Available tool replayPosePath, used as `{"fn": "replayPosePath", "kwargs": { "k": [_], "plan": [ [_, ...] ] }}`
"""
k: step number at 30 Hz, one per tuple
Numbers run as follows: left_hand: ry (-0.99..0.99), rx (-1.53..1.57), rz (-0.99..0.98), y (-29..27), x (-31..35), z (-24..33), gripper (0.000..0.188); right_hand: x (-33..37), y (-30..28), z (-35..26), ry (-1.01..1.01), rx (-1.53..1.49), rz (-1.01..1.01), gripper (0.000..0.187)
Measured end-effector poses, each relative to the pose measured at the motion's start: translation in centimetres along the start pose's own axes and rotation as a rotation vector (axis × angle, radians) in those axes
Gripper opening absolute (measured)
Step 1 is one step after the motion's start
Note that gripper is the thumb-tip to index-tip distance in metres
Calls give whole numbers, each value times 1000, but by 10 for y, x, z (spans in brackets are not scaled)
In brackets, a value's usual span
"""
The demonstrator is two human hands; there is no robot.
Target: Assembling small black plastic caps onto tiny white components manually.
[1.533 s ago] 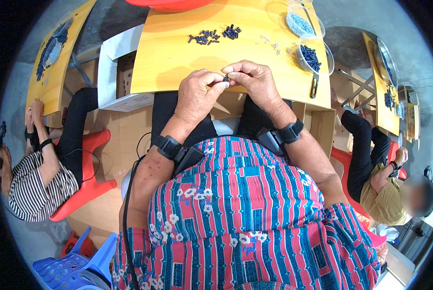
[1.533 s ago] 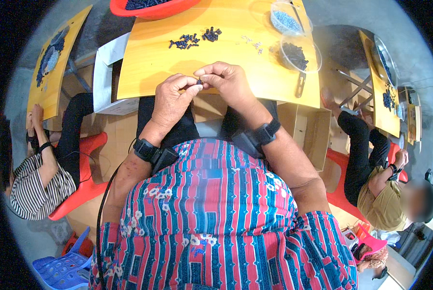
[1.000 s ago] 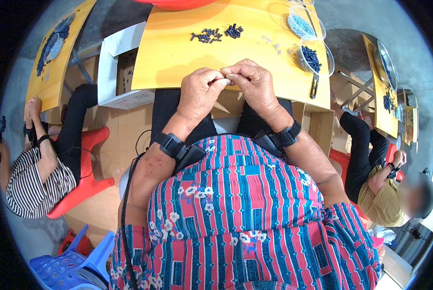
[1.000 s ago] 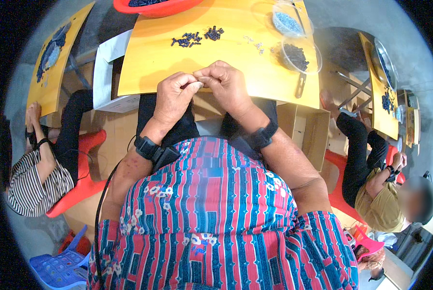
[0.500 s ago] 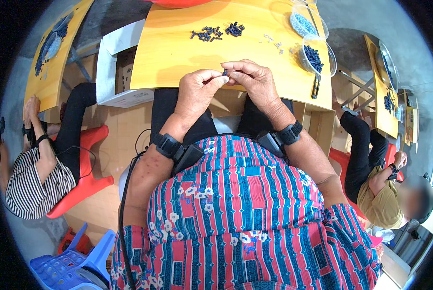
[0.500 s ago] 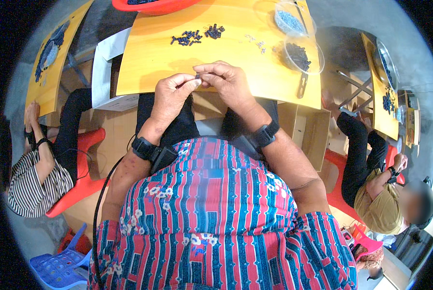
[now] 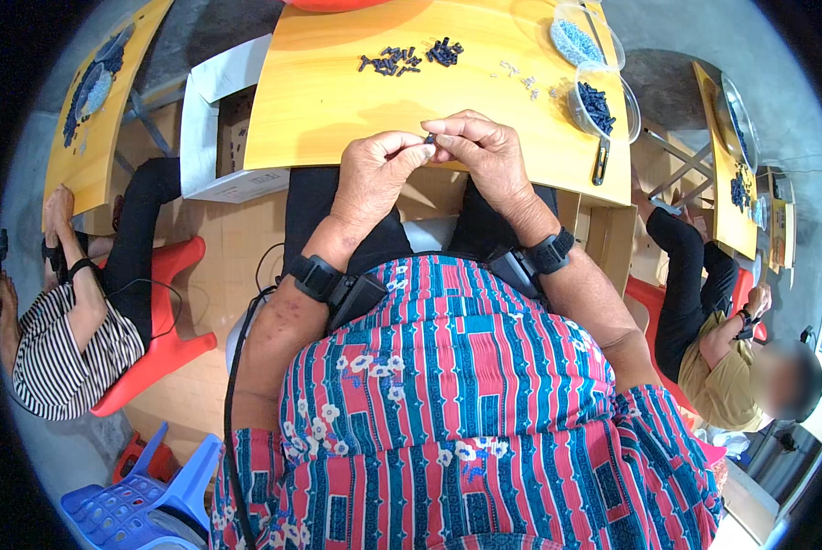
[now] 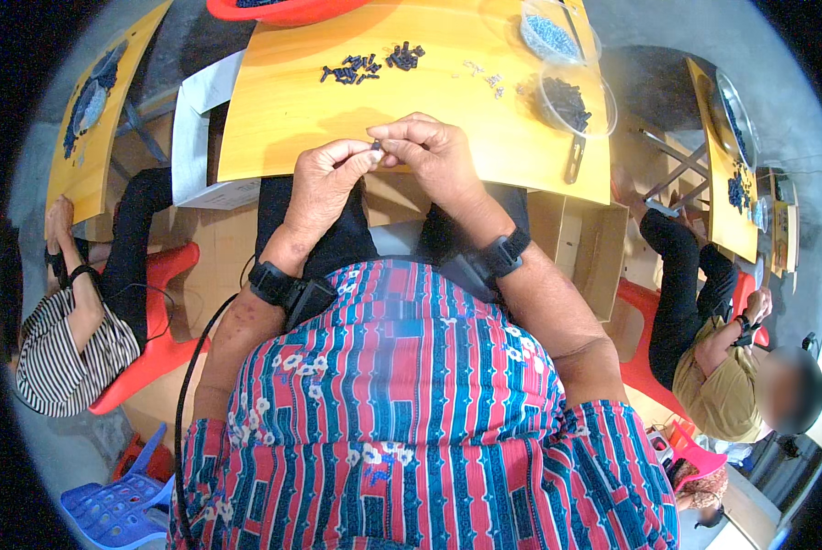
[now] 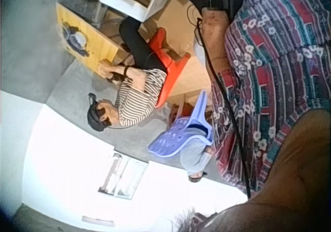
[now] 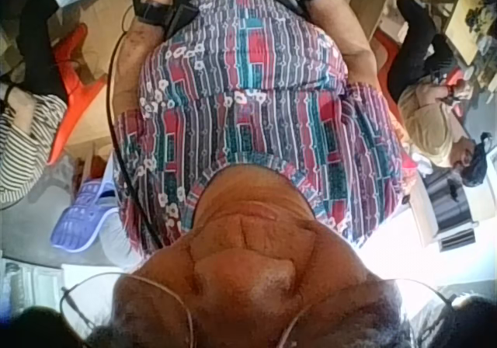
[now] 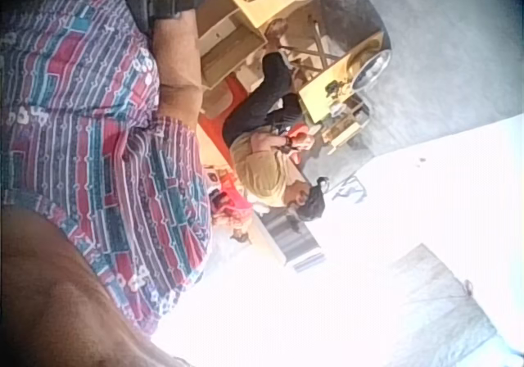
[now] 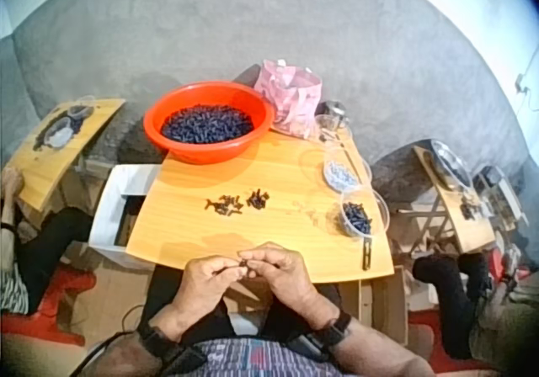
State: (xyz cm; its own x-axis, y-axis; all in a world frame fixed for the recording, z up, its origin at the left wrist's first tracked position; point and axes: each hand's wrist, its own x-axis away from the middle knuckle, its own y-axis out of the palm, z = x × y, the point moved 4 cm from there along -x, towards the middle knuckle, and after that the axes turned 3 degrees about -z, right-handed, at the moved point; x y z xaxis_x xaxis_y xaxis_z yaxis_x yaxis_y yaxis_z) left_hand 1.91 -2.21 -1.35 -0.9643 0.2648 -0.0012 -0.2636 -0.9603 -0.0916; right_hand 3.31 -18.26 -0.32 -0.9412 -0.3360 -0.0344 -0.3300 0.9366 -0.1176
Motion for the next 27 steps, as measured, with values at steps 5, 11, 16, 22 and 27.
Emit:
{"fn": "replayPosePath", "kwargs": {
  "k": [5, 11, 16, 22, 27],
  "plan": [
    [45, 7, 30, 1, -2, 5, 12, 2, 0, -1, -30, 3, 24, 20],
    [124, -159, 94, 2, -11, 4, 10, -2, -4, -3, -149, 224, 128, 15],
    [163, -336, 138, 7, -16, -2, 14, -3, -8, 13, 49, 110, 146, 12],
    [322, -559, 149, 6, -21, -1, 12, 1, -11, 19, 342, -258, 251, 15],
    [306, -635, 157, 10, -18, -4, 8, 1, -20, 20, 425, -97, 160, 17]
  ]
}}
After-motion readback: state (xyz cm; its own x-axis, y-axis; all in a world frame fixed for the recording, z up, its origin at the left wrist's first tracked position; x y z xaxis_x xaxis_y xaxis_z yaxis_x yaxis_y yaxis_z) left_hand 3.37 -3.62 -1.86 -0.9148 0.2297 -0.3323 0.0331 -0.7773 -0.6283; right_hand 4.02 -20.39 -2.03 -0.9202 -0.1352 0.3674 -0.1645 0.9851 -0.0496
